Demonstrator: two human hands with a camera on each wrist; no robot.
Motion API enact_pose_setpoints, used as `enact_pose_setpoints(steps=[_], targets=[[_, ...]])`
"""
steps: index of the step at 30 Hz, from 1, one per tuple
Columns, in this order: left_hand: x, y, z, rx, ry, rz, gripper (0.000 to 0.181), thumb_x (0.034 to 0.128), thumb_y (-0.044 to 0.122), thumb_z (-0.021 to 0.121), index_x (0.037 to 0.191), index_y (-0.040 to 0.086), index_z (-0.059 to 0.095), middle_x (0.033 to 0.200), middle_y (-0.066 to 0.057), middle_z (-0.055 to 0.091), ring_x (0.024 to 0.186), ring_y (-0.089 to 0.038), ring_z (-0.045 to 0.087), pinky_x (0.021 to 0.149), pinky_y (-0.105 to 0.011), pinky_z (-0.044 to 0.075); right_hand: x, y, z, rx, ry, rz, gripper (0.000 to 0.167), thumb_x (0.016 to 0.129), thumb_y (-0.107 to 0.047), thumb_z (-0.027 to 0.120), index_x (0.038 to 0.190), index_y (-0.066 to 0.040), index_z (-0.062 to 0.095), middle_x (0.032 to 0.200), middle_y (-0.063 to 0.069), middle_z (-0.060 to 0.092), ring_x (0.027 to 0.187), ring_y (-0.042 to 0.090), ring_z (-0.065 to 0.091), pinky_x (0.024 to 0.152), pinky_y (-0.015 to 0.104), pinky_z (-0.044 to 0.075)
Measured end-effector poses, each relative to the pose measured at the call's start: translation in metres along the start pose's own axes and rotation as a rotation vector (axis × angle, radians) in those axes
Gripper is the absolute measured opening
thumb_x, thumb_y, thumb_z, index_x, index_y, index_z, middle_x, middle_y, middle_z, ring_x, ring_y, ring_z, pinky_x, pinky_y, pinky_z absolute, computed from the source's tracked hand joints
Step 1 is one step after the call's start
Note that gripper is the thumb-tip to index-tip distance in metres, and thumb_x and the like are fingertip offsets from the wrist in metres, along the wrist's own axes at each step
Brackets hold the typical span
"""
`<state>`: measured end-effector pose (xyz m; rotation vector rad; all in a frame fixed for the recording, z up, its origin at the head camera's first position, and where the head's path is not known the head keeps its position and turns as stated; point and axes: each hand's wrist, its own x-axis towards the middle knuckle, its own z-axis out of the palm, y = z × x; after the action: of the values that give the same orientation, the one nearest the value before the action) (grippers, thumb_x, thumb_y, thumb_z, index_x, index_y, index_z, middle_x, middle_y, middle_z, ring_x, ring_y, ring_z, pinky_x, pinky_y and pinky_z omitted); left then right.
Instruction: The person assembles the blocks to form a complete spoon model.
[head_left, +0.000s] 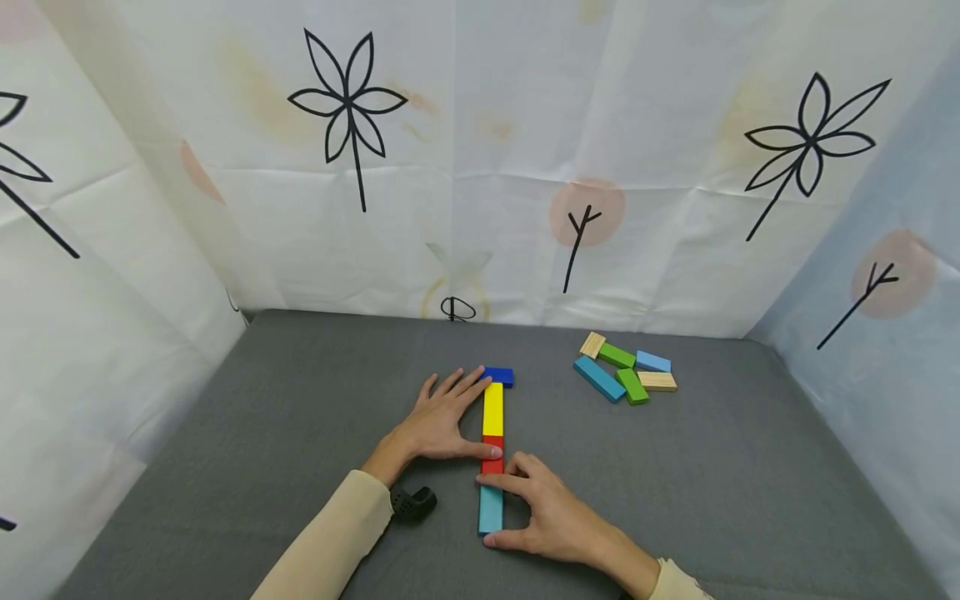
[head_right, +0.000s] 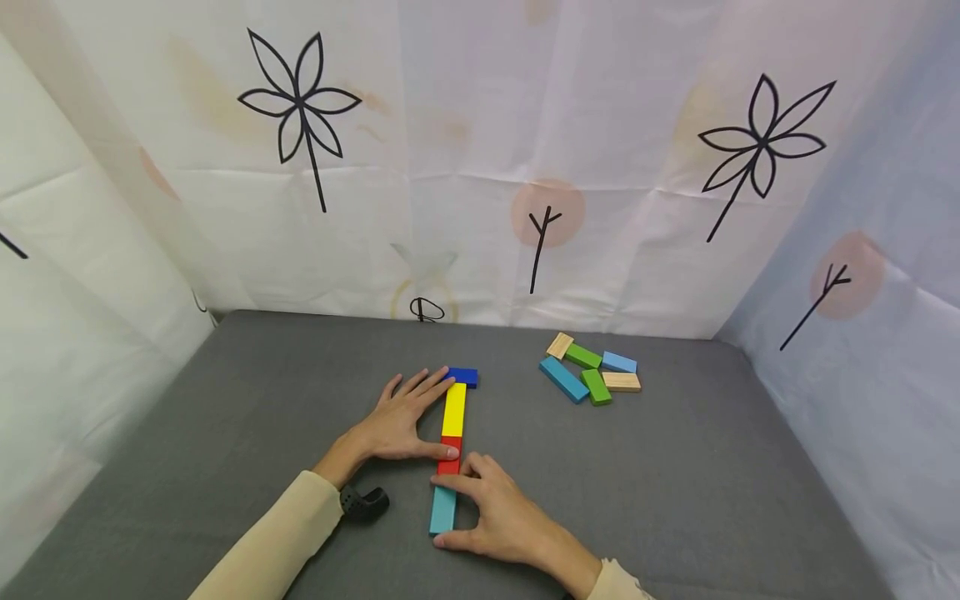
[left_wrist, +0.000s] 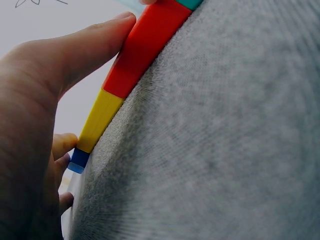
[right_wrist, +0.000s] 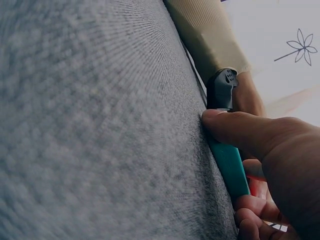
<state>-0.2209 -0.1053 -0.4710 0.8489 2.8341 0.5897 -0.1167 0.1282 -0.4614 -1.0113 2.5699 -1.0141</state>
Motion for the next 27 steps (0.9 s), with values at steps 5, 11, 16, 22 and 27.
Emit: enact_pose_setpoints(steps=[5, 11, 16, 22, 27], targets=[[0.0002, 0.0, 0.0009, -0.003, 0.007, 0.005, 0.109, 0.0791, 0.078, 0.064, 0.164, 0.025, 0.021, 0.17, 0.003, 0.01, 0.155, -0.032, 0.011, 0.118, -0.066, -0.002, -0.0002, -0.0004, 0.0, -0.005, 0.0, 0.0, 0.063, 0.087, -0.054, 0.077, 0.142, -0.029, 0.062, 0.104, -0.009, 0.044, 0.093, 0.006, 0.043, 0.075, 0.022, 0.038], [-0.0018, 0.0001, 0.0011, -0.015, 0.011, 0.019, 0.108, 0.0799, 0.077, 0.063, 0.164, 0.025, 0.021, 0.17, 0.004, 0.01, 0.155, -0.031, 0.01, 0.118, -0.066, -0.003, -0.0013, -0.0016, -0.0003, -0.003, -0.009, 0.001, 0.063, 0.087, -0.053, 0.077, 0.143, -0.028, 0.06, 0.106, -0.009, 0.044, 0.094, 0.007, 0.043, 0.076, 0.022, 0.039], [-0.0033, 0.0, 0.0013, -0.009, 0.017, 0.027, 0.107, 0.0797, 0.078, 0.063, 0.164, 0.026, 0.022, 0.17, 0.004, 0.011, 0.155, -0.032, 0.011, 0.118, -0.067, -0.003, -0.0017, -0.0028, -0.0002, -0.015, -0.017, 0.001, 0.063, 0.089, -0.053, 0.075, 0.144, -0.028, 0.059, 0.106, -0.01, 0.044, 0.094, 0.006, 0.043, 0.076, 0.022, 0.039], [-0.0026, 0.0008, 0.0015, -0.001, 0.009, 0.019, 0.107, 0.0801, 0.078, 0.063, 0.164, 0.026, 0.021, 0.17, 0.004, 0.01, 0.155, -0.031, 0.011, 0.118, -0.067, -0.002, -0.002, -0.0039, -0.0004, -0.025, -0.026, 0.005, 0.064, 0.089, -0.054, 0.074, 0.145, -0.027, 0.058, 0.106, -0.011, 0.043, 0.093, 0.006, 0.042, 0.074, 0.021, 0.039], [-0.002, 0.0007, 0.0018, 0.0, 0.008, 0.017, 0.107, 0.0804, 0.078, 0.062, 0.164, 0.026, 0.022, 0.17, 0.004, 0.01, 0.155, -0.032, 0.011, 0.118, -0.067, -0.002, -0.0017, -0.0045, -0.0004, -0.031, -0.025, 0.006, 0.065, 0.089, -0.056, 0.073, 0.145, -0.027, 0.058, 0.106, -0.011, 0.043, 0.092, 0.005, 0.041, 0.074, 0.021, 0.038]])
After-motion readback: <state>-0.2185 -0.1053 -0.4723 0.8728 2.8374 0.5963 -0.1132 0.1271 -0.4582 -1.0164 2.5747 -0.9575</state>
